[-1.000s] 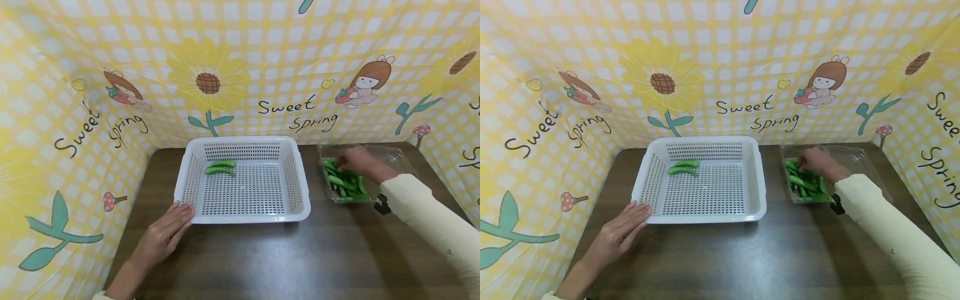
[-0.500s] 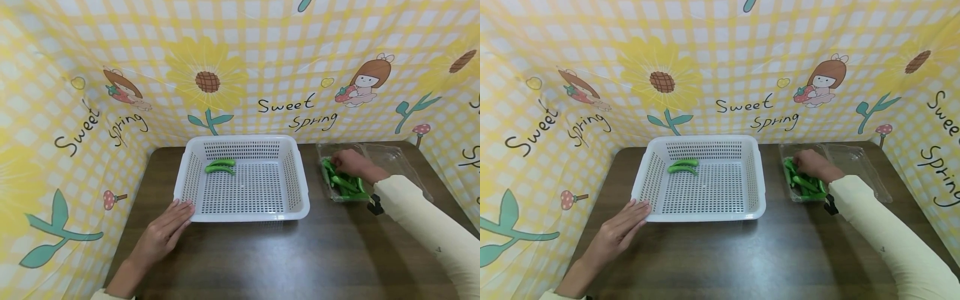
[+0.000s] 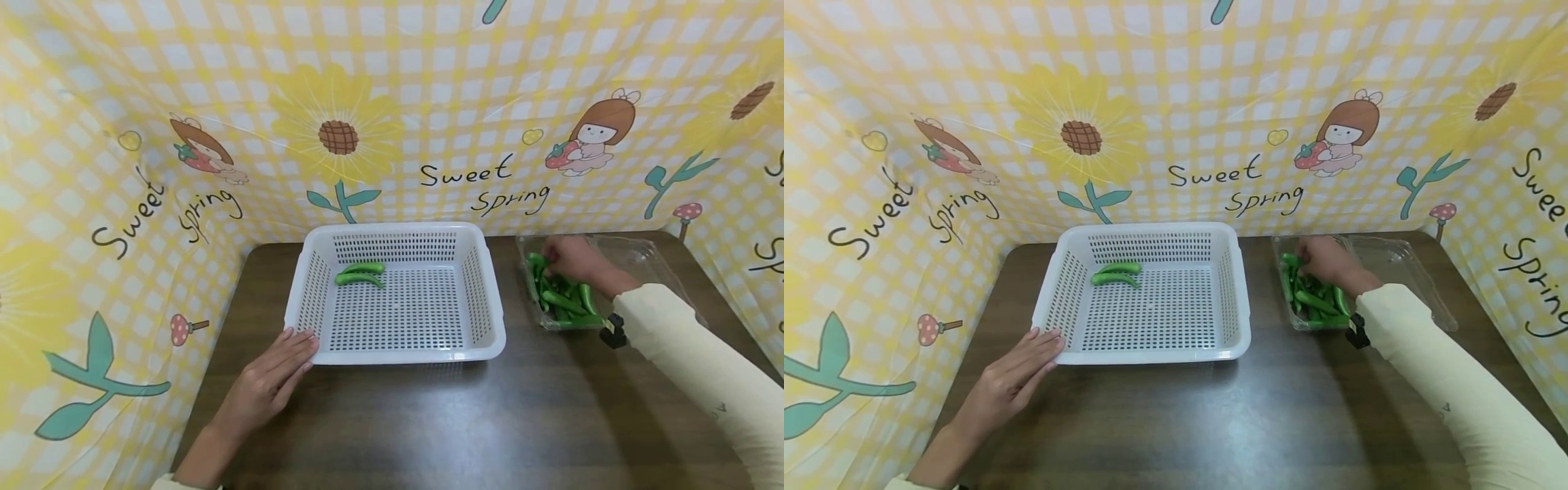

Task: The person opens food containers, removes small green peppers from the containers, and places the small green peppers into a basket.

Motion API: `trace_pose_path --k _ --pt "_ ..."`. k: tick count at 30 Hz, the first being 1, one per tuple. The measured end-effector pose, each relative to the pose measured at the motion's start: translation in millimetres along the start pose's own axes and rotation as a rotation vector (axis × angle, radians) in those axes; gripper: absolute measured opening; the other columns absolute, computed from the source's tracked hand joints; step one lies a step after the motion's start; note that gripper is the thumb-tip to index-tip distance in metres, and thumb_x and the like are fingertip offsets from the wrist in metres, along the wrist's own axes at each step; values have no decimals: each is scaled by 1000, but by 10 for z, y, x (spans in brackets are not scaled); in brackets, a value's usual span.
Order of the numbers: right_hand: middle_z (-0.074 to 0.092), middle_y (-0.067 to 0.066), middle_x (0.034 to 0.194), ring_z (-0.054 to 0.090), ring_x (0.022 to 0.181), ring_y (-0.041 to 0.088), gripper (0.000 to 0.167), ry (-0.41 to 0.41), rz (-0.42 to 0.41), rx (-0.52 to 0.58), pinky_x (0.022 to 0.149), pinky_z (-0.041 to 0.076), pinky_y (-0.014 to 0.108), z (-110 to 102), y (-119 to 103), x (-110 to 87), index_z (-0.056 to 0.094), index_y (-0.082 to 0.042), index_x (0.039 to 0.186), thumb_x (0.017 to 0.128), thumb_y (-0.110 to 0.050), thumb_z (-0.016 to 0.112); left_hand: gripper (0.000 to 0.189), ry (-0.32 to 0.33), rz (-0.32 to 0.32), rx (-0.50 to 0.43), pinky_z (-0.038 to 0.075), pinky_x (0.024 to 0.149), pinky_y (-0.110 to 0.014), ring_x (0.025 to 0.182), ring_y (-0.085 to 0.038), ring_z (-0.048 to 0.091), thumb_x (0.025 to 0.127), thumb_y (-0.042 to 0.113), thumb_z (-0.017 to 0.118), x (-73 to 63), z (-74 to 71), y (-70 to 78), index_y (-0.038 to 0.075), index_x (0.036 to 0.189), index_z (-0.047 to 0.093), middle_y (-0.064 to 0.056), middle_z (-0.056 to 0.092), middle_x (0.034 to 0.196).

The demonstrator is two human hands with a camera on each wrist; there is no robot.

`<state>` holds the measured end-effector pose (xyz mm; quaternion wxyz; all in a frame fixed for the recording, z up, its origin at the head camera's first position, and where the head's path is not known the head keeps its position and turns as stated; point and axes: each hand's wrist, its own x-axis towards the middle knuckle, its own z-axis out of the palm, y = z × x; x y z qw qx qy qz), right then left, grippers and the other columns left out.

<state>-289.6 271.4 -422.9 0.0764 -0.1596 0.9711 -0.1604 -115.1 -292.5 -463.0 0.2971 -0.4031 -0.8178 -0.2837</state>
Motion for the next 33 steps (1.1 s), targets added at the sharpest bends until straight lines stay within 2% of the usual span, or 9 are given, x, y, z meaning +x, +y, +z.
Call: trace_pose_path --k 5,13,21,27,33 --pt "71 22 98 67 91 36 24 37 5 59 79 58 56 -98 -90 47 67 5 105 87 -4 79 33 -3 -1 3 43 123 -40 126 -28 67 107 21 56 -4 0 0 -3 124 71 -18 73 125" --pt "74 20 101 69 94 34 22 148 35 179 79 59 53 -189 -328 121 70 0 106 90 -11 80 33 -9 -8 9 43 122 -41 127 -28 66 107 21 56 -4 0 13 -2 125 71 -20 73 123" --pt "75 18 100 71 94 33 23 250 -17 241 79 60 52 -173 -708 229 73 -2 107 88 -12 82 34 -7 -5 13 43 122 -40 127 -28 67 107 21 56 -2 -2 12 -4 123 71 -20 73 122" --pt "73 19 104 69 96 31 27 265 -10 329 79 60 46 -102 -967 378 71 -1 113 90 -12 80 33 12 14 3 43 122 -40 125 -28 67 106 20 57 -17 11 9 -7 119 72 -22 74 121" --pt "72 18 107 69 98 30 28 261 -20 390 78 61 43 -107 -1264 508 69 -2 116 91 -11 79 34 -1 -11 4 43 122 -40 125 -29 67 107 21 57 -18 -3 16 -6 120 72 -21 74 122"
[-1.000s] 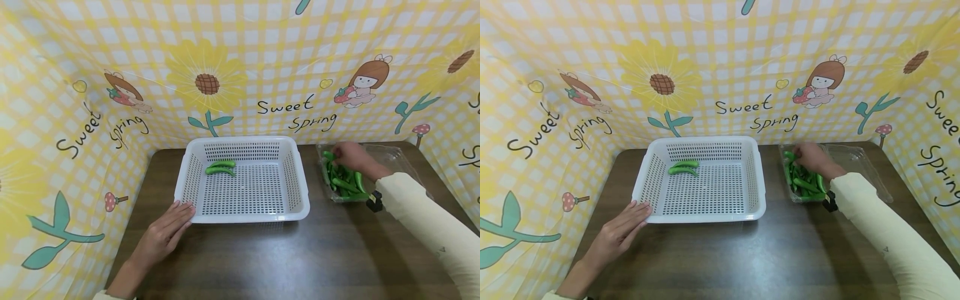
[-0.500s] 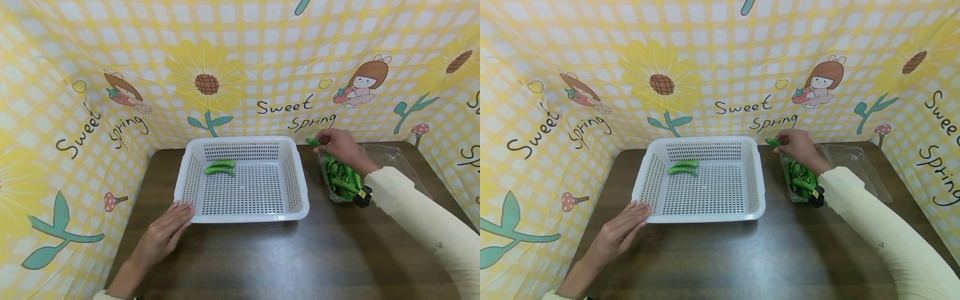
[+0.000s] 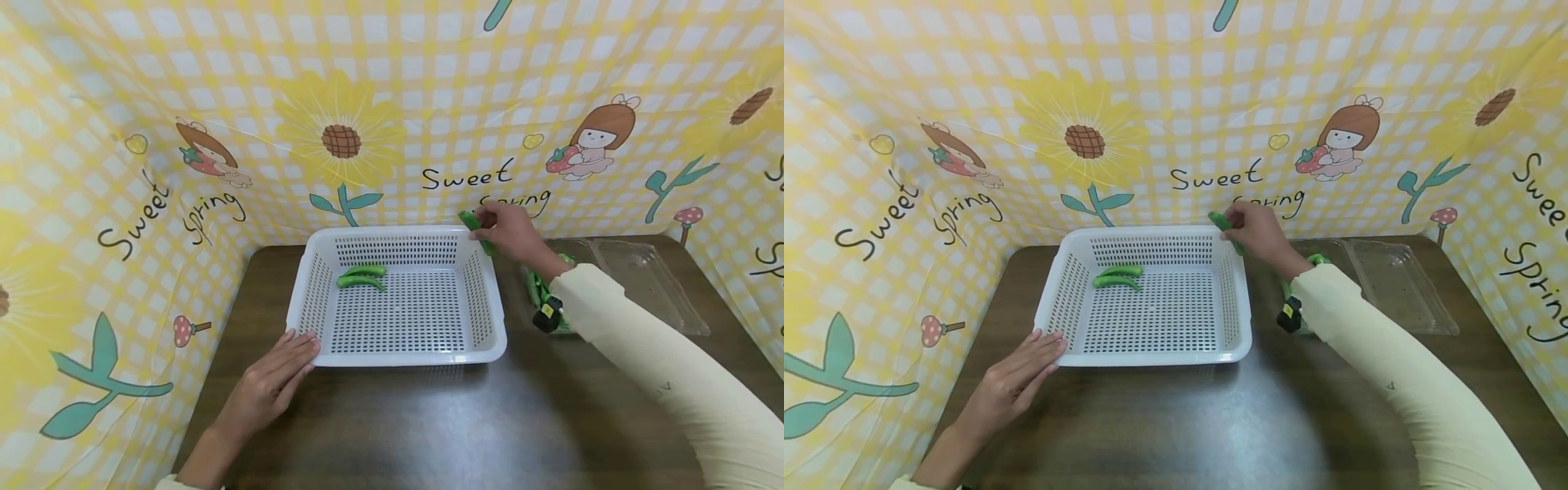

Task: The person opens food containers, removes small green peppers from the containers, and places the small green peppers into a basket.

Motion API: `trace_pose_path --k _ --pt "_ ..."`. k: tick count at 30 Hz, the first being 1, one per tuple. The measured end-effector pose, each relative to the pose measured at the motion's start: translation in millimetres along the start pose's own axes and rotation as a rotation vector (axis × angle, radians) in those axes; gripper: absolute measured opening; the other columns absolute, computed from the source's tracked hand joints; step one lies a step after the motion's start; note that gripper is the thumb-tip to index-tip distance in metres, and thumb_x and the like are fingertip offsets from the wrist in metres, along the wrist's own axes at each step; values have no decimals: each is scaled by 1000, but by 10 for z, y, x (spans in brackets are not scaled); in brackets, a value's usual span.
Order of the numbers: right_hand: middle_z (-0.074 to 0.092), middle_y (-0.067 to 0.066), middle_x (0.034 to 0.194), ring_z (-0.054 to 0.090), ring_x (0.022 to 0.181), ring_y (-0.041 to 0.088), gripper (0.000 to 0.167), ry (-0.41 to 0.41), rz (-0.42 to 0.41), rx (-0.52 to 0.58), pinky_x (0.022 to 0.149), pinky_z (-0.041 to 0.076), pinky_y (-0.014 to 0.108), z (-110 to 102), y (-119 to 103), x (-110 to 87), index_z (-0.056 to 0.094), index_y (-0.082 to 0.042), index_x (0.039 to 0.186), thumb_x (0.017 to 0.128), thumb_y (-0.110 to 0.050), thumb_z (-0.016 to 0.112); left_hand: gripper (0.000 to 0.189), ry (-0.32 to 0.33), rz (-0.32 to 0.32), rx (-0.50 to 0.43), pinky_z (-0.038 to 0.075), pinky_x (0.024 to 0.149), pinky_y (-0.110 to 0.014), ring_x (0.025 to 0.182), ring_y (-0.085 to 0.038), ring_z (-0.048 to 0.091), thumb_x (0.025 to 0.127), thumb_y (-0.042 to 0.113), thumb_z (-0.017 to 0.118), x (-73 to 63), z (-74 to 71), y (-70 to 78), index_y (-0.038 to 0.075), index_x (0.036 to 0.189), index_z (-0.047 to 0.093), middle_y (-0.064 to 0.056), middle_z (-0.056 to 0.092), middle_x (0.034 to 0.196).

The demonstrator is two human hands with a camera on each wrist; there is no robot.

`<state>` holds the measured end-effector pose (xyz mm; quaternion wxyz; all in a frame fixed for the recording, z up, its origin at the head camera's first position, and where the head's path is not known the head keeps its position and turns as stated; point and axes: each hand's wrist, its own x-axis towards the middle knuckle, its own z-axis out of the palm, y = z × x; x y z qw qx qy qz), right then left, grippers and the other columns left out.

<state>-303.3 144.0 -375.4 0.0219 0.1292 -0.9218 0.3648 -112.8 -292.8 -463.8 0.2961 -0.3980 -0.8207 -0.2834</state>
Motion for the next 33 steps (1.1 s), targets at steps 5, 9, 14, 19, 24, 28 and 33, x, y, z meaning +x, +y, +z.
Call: trace_pose_path --k 5,9,14,19,24,28,33 --pt "71 15 105 67 96 27 27 -22 -4 34 80 60 41 143 -165 67 69 -4 114 90 -11 80 33 1 1 2 43 122 -40 125 -29 68 107 21 57 -9 10 -4 -4 122 72 -22 73 121" --pt "71 15 105 68 96 28 26 -42 -19 54 82 61 42 260 -273 110 70 -3 111 89 -10 81 32 10 5 -5 43 122 -40 126 -28 67 106 20 57 -16 17 -11 -4 124 71 -22 73 122" --pt "71 14 104 67 95 26 26 -64 -17 130 84 62 40 414 -406 185 70 -4 110 88 -10 82 33 8 -1 -9 43 122 -41 125 -29 68 106 20 57 -20 20 -14 -4 123 71 -22 73 122" --pt "71 11 102 67 94 23 25 -91 -10 167 85 61 38 561 -564 266 70 -6 109 88 -11 83 33 12 -4 -12 43 122 -41 124 -30 68 106 20 57 -12 24 -21 -4 122 72 -22 73 122" --pt "71 10 103 68 95 22 25 -117 -4 166 86 61 37 703 -682 339 71 -8 110 88 -13 82 32 20 -3 -19 44 121 -42 124 -31 68 106 19 58 -5 38 -22 -3 124 71 -20 73 124" --pt "72 10 104 68 97 23 25 -137 -14 162 87 61 37 848 -768 399 71 -7 111 89 -12 82 31 21 -6 -23 44 121 -43 124 -31 68 106 19 58 -1 42 -21 -3 123 71 -20 73 123" --pt "73 9 106 69 100 23 27 -185 -76 142 88 62 36 1050 -930 472 72 -6 112 89 -13 82 32 20 -16 -24 43 122 -42 125 -30 67 106 20 58 -6 33 -22 -4 122 72 -23 73 121"
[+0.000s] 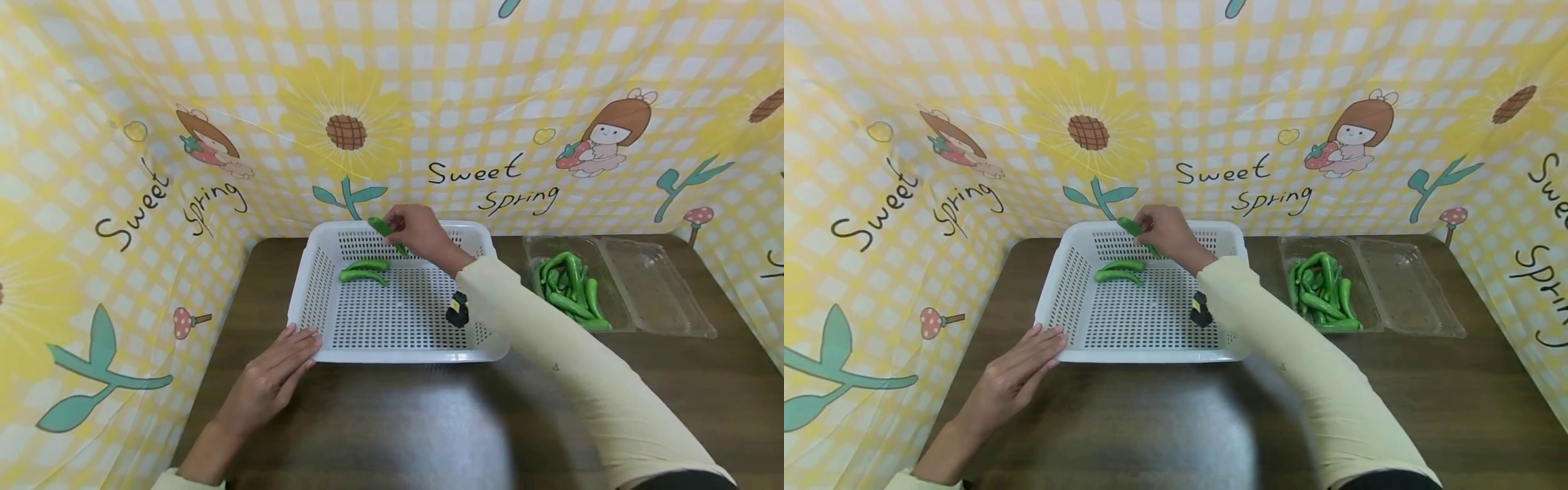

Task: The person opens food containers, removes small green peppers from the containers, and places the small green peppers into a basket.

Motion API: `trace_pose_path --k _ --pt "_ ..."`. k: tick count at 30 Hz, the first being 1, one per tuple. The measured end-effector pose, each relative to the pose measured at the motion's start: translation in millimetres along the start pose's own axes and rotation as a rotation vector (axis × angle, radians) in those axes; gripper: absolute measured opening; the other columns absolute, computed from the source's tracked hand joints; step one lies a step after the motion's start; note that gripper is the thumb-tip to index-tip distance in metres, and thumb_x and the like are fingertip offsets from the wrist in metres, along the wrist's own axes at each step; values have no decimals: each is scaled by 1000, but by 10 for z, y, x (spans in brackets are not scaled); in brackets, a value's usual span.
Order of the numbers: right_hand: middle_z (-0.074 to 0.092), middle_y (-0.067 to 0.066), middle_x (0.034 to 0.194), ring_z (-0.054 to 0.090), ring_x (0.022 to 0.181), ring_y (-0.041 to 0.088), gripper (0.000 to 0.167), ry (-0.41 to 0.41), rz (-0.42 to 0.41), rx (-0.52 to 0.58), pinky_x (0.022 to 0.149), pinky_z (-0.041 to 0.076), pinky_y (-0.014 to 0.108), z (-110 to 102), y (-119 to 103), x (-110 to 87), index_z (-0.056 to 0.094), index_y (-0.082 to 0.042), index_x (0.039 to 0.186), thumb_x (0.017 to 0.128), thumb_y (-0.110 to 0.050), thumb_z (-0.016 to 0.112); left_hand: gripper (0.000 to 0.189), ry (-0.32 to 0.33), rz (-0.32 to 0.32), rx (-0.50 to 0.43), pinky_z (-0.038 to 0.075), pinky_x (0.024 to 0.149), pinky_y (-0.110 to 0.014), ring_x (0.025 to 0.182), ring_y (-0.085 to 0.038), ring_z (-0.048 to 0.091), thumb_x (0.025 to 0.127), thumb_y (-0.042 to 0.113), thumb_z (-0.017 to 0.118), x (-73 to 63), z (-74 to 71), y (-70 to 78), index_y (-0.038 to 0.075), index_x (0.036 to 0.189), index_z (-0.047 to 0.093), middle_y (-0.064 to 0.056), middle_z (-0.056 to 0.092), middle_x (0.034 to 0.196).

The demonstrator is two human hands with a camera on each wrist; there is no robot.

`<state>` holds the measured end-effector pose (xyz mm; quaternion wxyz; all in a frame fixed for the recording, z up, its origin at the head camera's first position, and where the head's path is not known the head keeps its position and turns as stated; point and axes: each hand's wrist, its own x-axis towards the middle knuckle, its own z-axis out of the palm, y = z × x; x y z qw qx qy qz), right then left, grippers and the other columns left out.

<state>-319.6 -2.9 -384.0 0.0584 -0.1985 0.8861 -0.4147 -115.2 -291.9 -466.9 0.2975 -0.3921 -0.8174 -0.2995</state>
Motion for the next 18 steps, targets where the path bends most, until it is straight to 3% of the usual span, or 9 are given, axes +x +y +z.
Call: trace_pose_path --k 9,13,18 --pt "76 7 110 70 103 19 29 -186 -77 -235 93 61 31 496 -196 92 76 -8 114 87 -12 83 32 -17 -20 7 43 122 -42 125 -30 68 106 21 57 -6 -24 7 -3 122 72 -22 74 121" --pt "76 3 109 69 101 16 24 -266 -83 -382 91 61 28 736 -255 71 76 -10 110 87 -8 82 32 -18 -17 6 43 122 -43 124 -31 68 106 20 57 -4 -29 9 -4 122 72 -22 73 122" --pt "75 0 109 69 98 11 18 -349 -150 -630 85 62 24 959 -283 35 72 -13 113 96 -9 72 31 -27 -16 -3 43 122 -43 124 -32 68 106 19 58 7 -26 11 -1 126 70 -21 73 123"
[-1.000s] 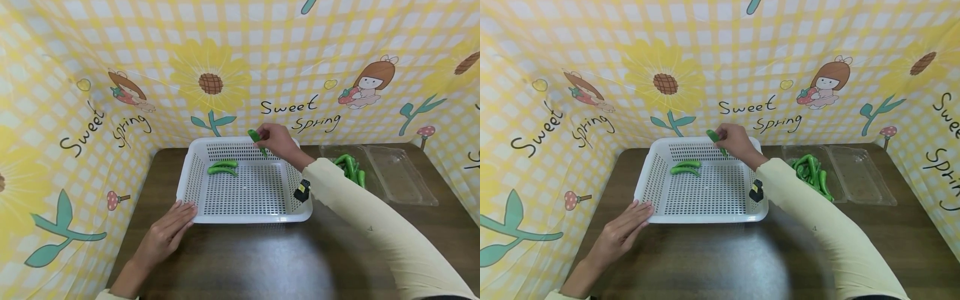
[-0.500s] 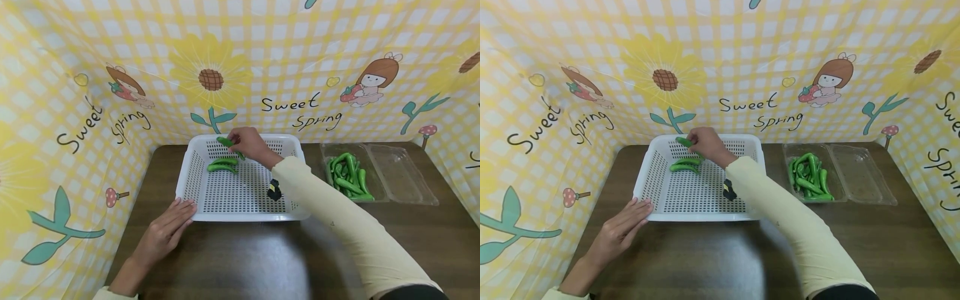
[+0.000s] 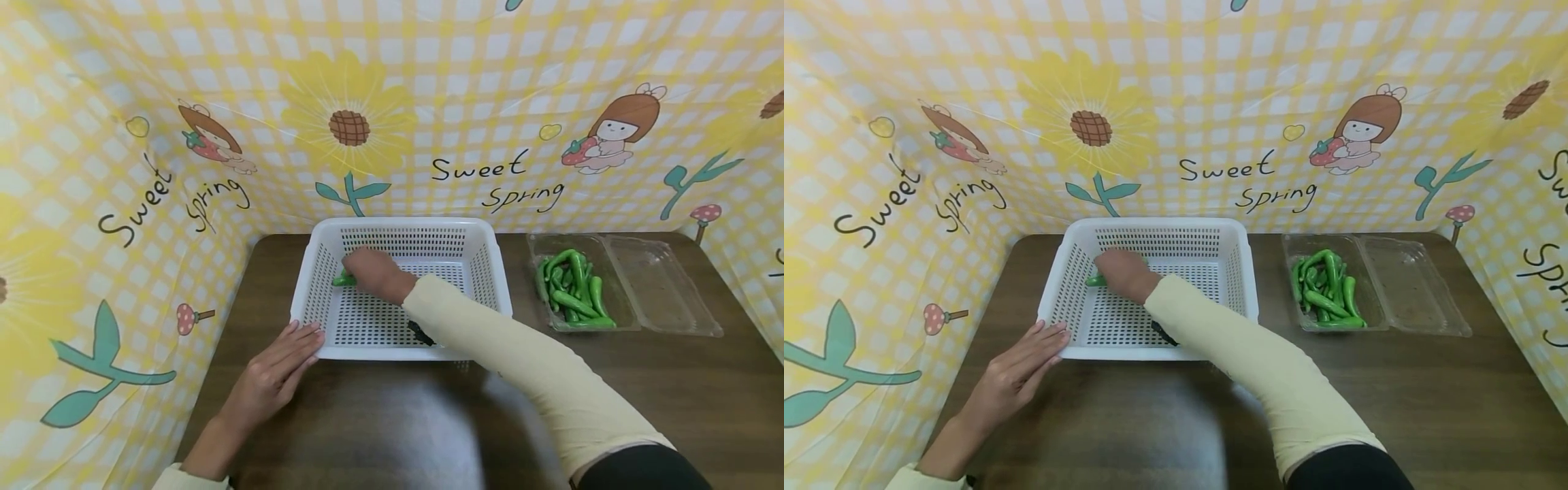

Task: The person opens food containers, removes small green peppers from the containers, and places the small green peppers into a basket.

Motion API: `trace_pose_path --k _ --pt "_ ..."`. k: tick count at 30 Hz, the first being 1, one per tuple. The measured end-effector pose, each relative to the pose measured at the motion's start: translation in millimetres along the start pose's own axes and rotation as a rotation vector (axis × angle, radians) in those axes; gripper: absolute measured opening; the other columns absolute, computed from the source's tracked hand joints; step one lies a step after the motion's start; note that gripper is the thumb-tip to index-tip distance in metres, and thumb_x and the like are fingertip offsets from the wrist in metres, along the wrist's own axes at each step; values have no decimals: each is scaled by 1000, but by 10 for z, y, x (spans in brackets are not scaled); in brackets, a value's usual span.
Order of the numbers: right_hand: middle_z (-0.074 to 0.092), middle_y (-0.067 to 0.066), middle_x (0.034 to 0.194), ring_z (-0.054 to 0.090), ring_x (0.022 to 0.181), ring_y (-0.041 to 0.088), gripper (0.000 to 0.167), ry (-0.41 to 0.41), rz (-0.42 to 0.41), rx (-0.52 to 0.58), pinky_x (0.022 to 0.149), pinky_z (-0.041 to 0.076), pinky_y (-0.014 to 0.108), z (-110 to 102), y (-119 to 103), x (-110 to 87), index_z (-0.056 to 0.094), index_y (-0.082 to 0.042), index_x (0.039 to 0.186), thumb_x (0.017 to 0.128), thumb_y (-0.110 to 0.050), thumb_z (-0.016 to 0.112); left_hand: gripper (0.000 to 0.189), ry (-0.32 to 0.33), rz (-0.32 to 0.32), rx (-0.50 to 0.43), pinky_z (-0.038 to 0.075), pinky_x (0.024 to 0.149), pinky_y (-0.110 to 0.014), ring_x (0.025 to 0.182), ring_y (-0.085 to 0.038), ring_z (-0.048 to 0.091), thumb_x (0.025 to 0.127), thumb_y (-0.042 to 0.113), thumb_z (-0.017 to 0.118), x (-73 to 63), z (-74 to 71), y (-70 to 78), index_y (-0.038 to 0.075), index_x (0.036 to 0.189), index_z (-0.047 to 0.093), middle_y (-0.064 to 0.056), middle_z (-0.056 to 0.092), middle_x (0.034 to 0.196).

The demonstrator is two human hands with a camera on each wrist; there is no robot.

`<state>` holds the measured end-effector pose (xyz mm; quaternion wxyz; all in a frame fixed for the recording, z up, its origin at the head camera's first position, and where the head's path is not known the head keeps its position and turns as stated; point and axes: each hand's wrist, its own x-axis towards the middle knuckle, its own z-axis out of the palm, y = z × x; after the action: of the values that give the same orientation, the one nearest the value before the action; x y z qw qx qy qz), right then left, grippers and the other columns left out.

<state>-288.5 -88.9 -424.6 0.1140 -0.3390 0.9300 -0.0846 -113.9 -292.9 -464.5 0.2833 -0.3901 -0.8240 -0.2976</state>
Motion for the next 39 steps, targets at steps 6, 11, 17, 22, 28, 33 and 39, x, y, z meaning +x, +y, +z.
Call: trace_pose_path --k 6,11,17,22,28,33,39 --pt "73 0 110 68 99 11 14 -14 6 -114 88 61 25 116 -22 34 70 -14 115 104 -17 62 31 5 9 -8 43 122 -44 124 -32 68 106 19 58 18 22 5 -2 125 71 -21 73 123" --pt "71 0 106 65 93 12 11 -37 60 -114 84 60 26 155 20 38 69 -14 109 100 -10 66 31 3 11 -16 43 122 -44 124 -32 68 106 19 58 19 41 17 -4 123 71 -22 73 121" --pt "70 0 107 63 93 12 14 -39 65 -90 85 60 27 145 80 28 67 -14 108 96 -9 71 32 7 -5 -18 43 122 -44 125 -31 67 106 19 57 14 34 22 -3 124 71 -22 74 121" --pt "70 1 108 64 95 14 23 -18 82 109 85 60 29 -5 194 -78 69 -11 109 90 -14 80 32 -5 -12 -15 44 121 -44 125 -31 67 106 19 57 19 21 23 -3 124 71 -22 73 122" --pt "74 7 107 67 96 20 23 73 71 608 84 61 30 -296 544 -371 73 -9 111 96 -26 74 31 5 -1 -16 43 122 -44 124 -32 68 105 19 59 21 15 11 -2 126 70 -22 73 122" --pt "71 20 116 69 105 33 30 158 119 845 92 64 43 -509 1019 -756 71 -4 121 101 -26 67 31 18 9 -8 44 121 -44 124 -32 67 105 18 59 14 24 1 -3 125 70 -23 73 122" --pt "70 17 116 69 100 30 38 336 307 860 82 63 30 -571 1733 -1316 67 -3 126 103 -32 64 32 19 -24 -6 43 122 -43 124 -32 68 105 20 59 -14 30 17 -3 124 71 -21 74 121"
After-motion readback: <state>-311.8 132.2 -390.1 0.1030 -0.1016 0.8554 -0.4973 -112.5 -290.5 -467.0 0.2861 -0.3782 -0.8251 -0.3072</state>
